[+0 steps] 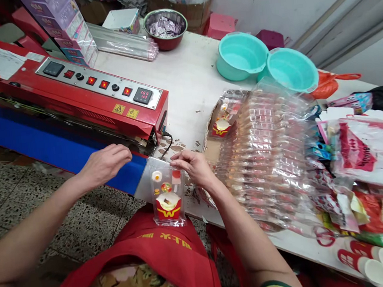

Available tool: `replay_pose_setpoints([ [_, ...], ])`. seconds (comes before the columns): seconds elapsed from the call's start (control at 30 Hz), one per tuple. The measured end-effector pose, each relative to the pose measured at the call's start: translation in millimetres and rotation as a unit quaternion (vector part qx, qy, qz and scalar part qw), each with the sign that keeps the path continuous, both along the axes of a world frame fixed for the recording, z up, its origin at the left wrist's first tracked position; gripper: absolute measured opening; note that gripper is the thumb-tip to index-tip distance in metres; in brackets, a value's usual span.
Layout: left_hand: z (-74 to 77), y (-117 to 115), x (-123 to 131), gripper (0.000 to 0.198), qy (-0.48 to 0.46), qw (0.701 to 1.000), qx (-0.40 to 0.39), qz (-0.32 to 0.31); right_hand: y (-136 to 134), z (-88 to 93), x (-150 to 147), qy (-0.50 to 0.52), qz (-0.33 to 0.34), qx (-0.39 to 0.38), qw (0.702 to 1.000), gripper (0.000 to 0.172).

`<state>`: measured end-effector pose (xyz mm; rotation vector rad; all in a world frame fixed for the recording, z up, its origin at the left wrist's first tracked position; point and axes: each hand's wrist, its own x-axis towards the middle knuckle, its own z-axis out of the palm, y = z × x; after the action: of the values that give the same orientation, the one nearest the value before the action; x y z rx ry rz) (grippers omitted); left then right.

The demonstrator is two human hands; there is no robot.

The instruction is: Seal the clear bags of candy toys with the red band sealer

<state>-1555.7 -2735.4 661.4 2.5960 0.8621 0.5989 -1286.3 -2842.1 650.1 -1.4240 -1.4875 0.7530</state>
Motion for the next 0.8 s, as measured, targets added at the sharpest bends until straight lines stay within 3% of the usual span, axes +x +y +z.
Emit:
replay_pose_setpoints([
  [0.07, -17.0, -10.7, 11.2, 0.031, -0.109, 0.975, -0.195, 0.023, 2.2, -2.1, 0.2, 0.047, -0.022, -0.014, 0.999, 0.038],
  [0.17, -46.4, -36.1, 36.4, 0.061, -0.214, 0.857, -0.468, 0.016, 6.9, -5.0, -4.6, 0.107, -0.064, -0.008, 0.992, 0.04],
  [0.23, -61.5, -49.0, 48.7, 0.054, -0.249, 0.794, -0.555, 0.001, 8.8, -7.2, -5.8, 0.109, -0.105, 0.017, 0.988, 0.041],
  [0.3, -67.9, -52.6, 51.3, 0.045, -0.27, 0.776, -0.569, 0.011, 8.6, -9.2, -2.8, 0.106, -0.13, 0.012, 0.986, 0.042],
  [0.4, -62.2, -41.4, 39.9, 0.042, -0.255, 0.804, -0.536, 0.026, 6.1, -10.3, 6.3, 0.146, -0.085, -0.089, 0.982, 0.049],
  [0.53, -47.2, -15.5, 26.9, 0.044, -0.175, 0.825, -0.536, -0.032, 6.8, -10.8, 10.1, 0.146, 0.091, -0.249, 0.953, 0.045],
  [0.6, -43.0, -3.3, 28.6, 0.043, -0.136, 0.855, -0.498, -0.045, 10.3, -14.7, 6.3, 0.138, 0.146, -0.28, 0.939, 0.045],
  [0.7, -40.4, 9.2, 29.0, 0.042, -0.094, 0.922, -0.375, -0.014, 17.1, -27.0, 0.5, 0.107, 0.111, -0.247, 0.957, 0.043],
  [0.8, -44.8, 6.5, 9.2, 0.041, -0.093, 0.968, -0.194, 0.126, 21.2, -41.0, 1.6, -0.003, 0.038, -0.16, 0.986, 0.044],
])
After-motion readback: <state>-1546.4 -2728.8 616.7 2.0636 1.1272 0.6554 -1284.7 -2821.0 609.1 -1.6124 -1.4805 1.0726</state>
